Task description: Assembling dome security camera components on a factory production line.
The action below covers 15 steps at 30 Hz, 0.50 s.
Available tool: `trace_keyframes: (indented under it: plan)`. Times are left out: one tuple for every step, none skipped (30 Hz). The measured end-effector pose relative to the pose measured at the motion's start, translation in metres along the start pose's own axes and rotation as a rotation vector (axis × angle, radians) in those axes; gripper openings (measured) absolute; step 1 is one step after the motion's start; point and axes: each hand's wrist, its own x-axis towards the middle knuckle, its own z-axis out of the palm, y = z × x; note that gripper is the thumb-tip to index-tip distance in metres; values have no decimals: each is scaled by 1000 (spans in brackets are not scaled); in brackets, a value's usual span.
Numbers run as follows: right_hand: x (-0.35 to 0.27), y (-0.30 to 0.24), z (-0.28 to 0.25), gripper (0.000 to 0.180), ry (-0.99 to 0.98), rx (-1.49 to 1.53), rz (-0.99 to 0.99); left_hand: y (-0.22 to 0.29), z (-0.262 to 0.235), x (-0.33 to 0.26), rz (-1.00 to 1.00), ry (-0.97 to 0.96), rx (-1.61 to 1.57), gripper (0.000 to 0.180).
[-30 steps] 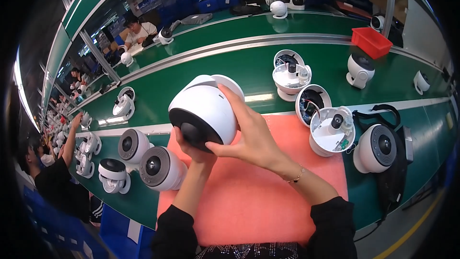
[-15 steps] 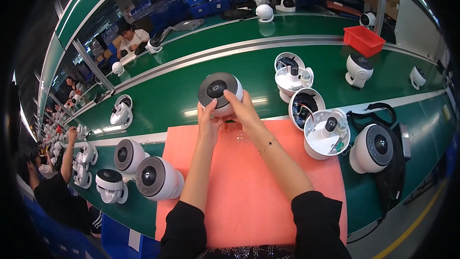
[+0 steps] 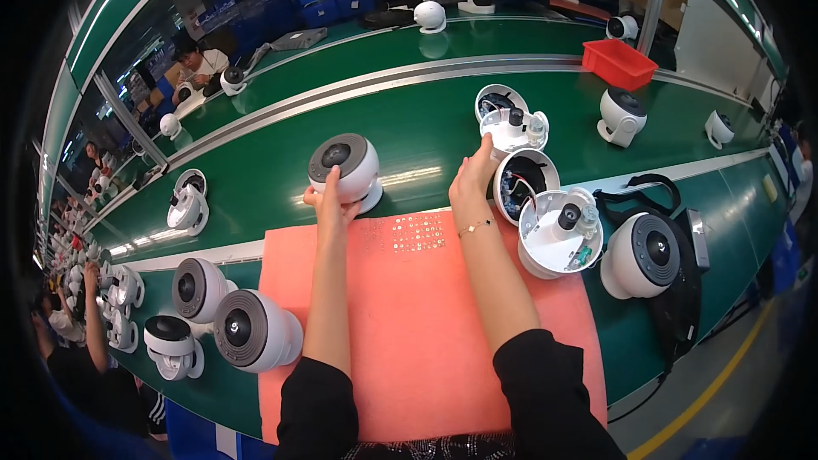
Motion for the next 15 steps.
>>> trace_keyframes:
  plan:
    - [10,2,-2,66,50,38,-74,3,4,-2,-68,40,10,92]
    - [21,2,-4,55,94,36,-155,5,7,-8,-94,-15,29,94]
    - [44,3,-10,54,110,29,-238,3,14,-9,-92,-26,23,94]
    - [68,7,-16,52,126,22,-316,-5,19,-6,-17,-9,48,94]
    - [83,8,-13,57,210,-42,-406,-11,18,-2,61,14,75,95]
    - [45,12,11,60,216,14,-265,-14,-7,15,156,61,156,93]
    - [11,1,30,64,238,69,-149,-4,-15,8,159,72,162,93]
    - [33,-12,23,66,360,-23,-183,11,3,-16,225,60,250,89]
    - [40,-18,20,66,358,-13,-192,26,8,-34,305,76,344,84]
    - [44,-20,20,66,406,-170,-174,33,9,-41,313,75,340,84]
    - [46,-19,22,66,452,-328,-157,39,9,-47,405,38,360,81]
    - [51,-17,26,59,570,-342,-201,44,12,-54,495,0,379,77]
    - [57,-14,22,59,569,-338,-207,49,15,-62,498,-4,373,77]
    - [64,-13,16,58,492,-288,-211,55,20,-71,483,-91,278,74]
    - [68,-14,14,57,411,-240,-209,60,24,-79,469,-172,185,71]
